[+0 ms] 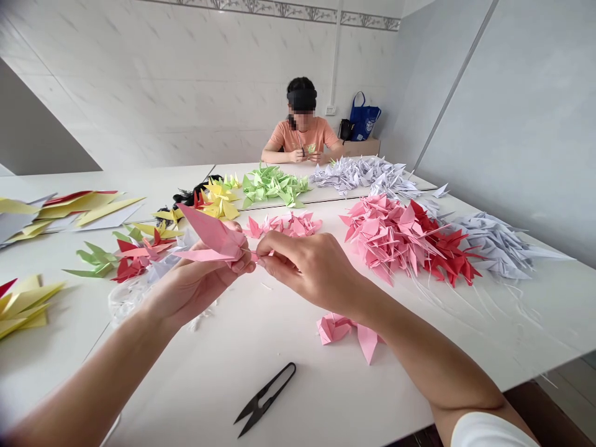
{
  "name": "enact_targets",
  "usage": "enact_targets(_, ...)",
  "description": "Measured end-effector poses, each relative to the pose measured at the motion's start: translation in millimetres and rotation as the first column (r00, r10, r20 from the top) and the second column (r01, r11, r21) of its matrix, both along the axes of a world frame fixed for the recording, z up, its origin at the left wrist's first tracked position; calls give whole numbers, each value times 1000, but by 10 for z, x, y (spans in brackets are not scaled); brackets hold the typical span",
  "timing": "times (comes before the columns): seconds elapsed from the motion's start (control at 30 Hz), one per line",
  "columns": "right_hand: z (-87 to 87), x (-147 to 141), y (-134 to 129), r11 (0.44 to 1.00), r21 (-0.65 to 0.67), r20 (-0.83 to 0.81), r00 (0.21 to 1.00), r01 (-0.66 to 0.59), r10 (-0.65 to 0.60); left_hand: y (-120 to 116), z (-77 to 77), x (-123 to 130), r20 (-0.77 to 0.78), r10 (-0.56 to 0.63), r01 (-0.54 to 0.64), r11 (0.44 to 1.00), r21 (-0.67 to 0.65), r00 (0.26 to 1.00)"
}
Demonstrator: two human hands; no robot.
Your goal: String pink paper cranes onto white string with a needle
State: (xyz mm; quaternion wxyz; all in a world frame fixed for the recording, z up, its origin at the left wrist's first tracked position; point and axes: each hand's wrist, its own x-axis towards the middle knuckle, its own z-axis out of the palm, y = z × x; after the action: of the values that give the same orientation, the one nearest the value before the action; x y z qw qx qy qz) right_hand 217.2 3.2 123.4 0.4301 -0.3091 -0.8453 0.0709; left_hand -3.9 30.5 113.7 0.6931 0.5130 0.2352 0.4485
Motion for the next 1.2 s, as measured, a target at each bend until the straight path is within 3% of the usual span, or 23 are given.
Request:
enact_targets(0.7,45,14,0,1000,-2,17,1000,-2,2,-12,115,-16,-154,74,-51,988,149,985)
enact_targets(0.87,30,6,3,1000,-1,5,1000,-4,4,-14,127,-18,-193,107,-50,959,278,975)
enact_targets(1.0,7,5,43,998,-35,-22,998,-60,59,-43,139,-16,-201,124,-51,941,335,972)
enact_targets(1.2,-23,23,78,988,-84,-68,990,-129,123,-75,189,-20,-165,154,-99,948,303,974)
